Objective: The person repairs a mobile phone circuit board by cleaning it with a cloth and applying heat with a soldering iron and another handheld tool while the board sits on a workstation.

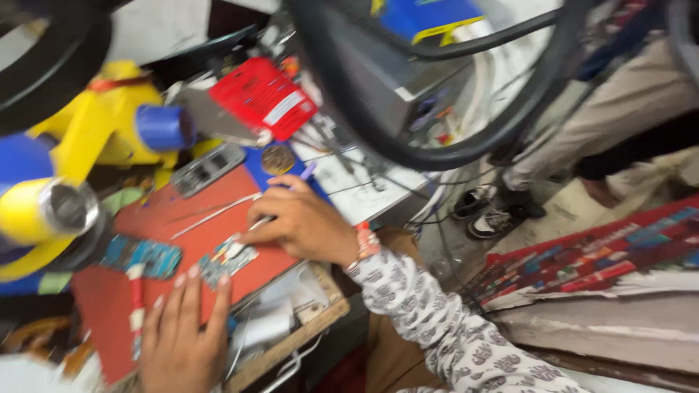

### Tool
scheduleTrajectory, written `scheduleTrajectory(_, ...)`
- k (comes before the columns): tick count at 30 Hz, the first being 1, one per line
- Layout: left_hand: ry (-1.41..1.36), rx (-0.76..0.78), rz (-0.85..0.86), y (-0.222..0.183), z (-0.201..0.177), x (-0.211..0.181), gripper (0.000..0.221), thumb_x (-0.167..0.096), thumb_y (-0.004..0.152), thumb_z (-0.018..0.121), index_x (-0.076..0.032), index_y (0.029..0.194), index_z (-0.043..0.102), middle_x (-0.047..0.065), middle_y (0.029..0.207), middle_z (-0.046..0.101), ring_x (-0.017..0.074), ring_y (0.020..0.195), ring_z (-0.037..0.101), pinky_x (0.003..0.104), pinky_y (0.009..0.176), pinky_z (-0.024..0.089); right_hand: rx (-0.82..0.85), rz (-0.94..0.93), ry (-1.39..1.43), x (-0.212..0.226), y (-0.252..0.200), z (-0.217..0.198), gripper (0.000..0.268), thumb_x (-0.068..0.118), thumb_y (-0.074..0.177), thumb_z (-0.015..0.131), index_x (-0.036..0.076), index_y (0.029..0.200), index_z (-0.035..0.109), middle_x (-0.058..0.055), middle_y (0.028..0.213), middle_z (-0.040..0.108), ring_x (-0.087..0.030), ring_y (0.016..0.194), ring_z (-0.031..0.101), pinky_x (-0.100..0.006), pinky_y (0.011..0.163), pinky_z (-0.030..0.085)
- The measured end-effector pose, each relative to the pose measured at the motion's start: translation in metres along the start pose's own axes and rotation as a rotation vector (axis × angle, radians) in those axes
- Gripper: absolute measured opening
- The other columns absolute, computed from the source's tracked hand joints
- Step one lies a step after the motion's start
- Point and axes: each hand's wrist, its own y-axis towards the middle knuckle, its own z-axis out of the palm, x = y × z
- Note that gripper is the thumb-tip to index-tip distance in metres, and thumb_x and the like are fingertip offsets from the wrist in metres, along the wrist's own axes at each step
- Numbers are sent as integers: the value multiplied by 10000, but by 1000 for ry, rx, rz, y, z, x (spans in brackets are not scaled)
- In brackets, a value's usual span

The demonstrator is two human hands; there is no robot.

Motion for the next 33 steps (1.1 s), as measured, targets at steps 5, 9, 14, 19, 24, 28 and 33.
scheduleTrajectory(5, -47, 20, -89, -3, -10, -6, 535, -98, 868, 551, -195, 1391, 604, 172, 1425, 584, 324, 1319, 566, 496, 1124, 418, -20, -102, 36, -4, 5, 6, 254, 96, 822, 779, 221, 1044, 789, 39, 1031, 688, -185, 1057, 647, -462, 1084, 373)
scheduleTrajectory(9, -66, -9, -89, -1, -16, -6, 508, -113, 919, 531, -185, 1419, 583, 186, 1435, 575, 317, 1322, 564, 502, 1115, 423, -12, -116, -25, 1, 8, 4, 340, 23, 783, 736, 212, 1058, 803, -1, 1025, 684, -229, 1065, 642, -456, 1081, 393)
scheduleTrajectory(14, -65, -57, -78, -8, -14, -7, 500, -122, 940, 546, -184, 1435, 575, 199, 1456, 574, 336, 1354, 546, 511, 1121, 425, -14, -16, -28, 1, 5, 5, 348, -7, 837, 728, 230, 1079, 804, 11, 982, 670, -200, 1022, 647, -452, 1093, 385)
scheduleTrajectory(19, -76, -104, -73, -12, -8, -4, 452, -151, 982, 542, -221, 1428, 566, 180, 1428, 591, 347, 1390, 558, 534, 1155, 442, 18, -45, -11, 3, 10, 5, 462, -54, 721, 661, 245, 1046, 795, 16, 976, 685, -194, 1021, 661, -472, 1135, 360)
scheduleTrajectory(24, -28, -148, -86, -14, -11, -9, 408, -191, 1035, 533, -207, 1442, 555, 173, 1461, 592, 324, 1375, 585, 515, 1124, 456, 85, -107, -36, 4, 12, 4, 420, -40, 711, 654, 228, 1000, 800, 25, 962, 692, -198, 1025, 660, -471, 1130, 384)
scheduleTrajectory(28, 15, -153, -88, -12, -16, -9, 409, -206, 1037, 529, -224, 1444, 562, 155, 1471, 594, 301, 1370, 589, 507, 1142, 453, 5, -27, -83, 7, 11, 6, 397, -40, 773, 649, 231, 1019, 801, 25, 980, 706, -184, 999, 656, -466, 1156, 384)
scheduleTrajectory(33, 7, -141, -82, -11, -17, -9, 396, -214, 1034, 529, -224, 1429, 562, 153, 1472, 596, 295, 1369, 588, 508, 1140, 445, -2, -30, -82, 7, 11, 5, 360, -7, 762, 687, 230, 1012, 795, 21, 957, 707, -186, 1002, 659, -482, 1148, 373)
